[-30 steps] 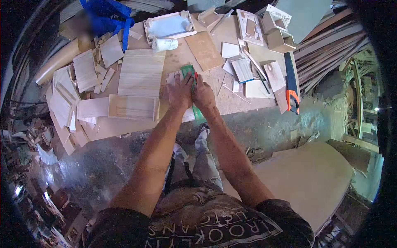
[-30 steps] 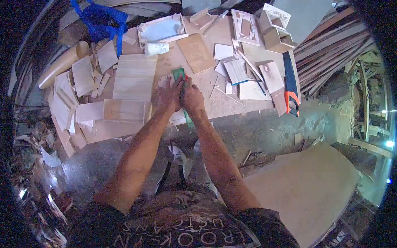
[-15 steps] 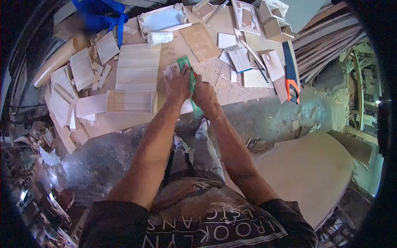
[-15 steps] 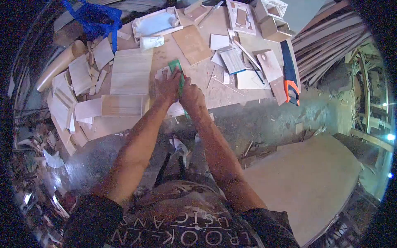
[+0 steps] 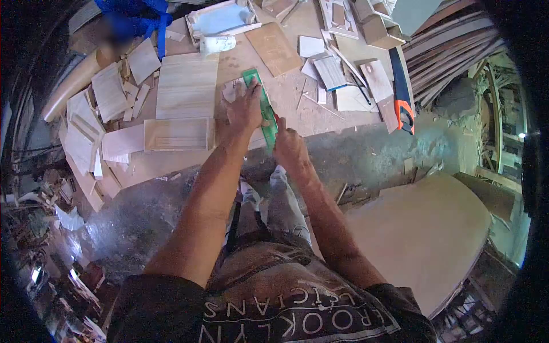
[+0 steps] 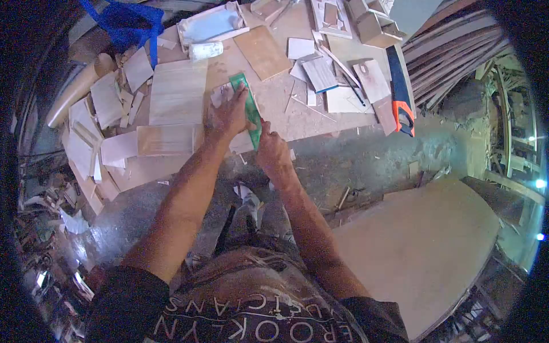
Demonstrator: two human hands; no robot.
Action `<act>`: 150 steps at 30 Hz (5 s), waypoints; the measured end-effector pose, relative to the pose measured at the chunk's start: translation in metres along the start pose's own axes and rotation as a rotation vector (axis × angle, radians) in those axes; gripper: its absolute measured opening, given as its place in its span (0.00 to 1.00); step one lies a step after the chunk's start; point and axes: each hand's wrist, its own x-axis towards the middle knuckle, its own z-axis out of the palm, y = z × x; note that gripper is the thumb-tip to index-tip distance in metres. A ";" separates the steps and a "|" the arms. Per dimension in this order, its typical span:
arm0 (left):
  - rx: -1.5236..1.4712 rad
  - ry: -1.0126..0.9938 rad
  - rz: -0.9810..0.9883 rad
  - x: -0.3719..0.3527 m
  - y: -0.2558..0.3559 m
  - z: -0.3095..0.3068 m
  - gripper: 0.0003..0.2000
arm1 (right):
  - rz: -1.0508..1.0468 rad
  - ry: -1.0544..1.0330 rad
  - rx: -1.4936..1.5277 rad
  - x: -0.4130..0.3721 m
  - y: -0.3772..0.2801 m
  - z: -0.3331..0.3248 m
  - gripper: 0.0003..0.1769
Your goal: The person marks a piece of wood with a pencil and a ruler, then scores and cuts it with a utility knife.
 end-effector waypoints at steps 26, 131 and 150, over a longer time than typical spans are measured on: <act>0.008 -0.055 0.015 -0.004 0.002 -0.009 0.58 | 0.067 -0.043 -0.101 -0.081 0.014 0.005 0.27; 0.001 -0.023 0.001 -0.002 0.002 -0.004 0.60 | -0.055 0.170 0.160 -0.030 0.018 -0.012 0.22; -0.047 0.054 0.005 0.017 -0.010 0.037 0.43 | 0.047 0.041 0.181 0.034 -0.008 -0.001 0.13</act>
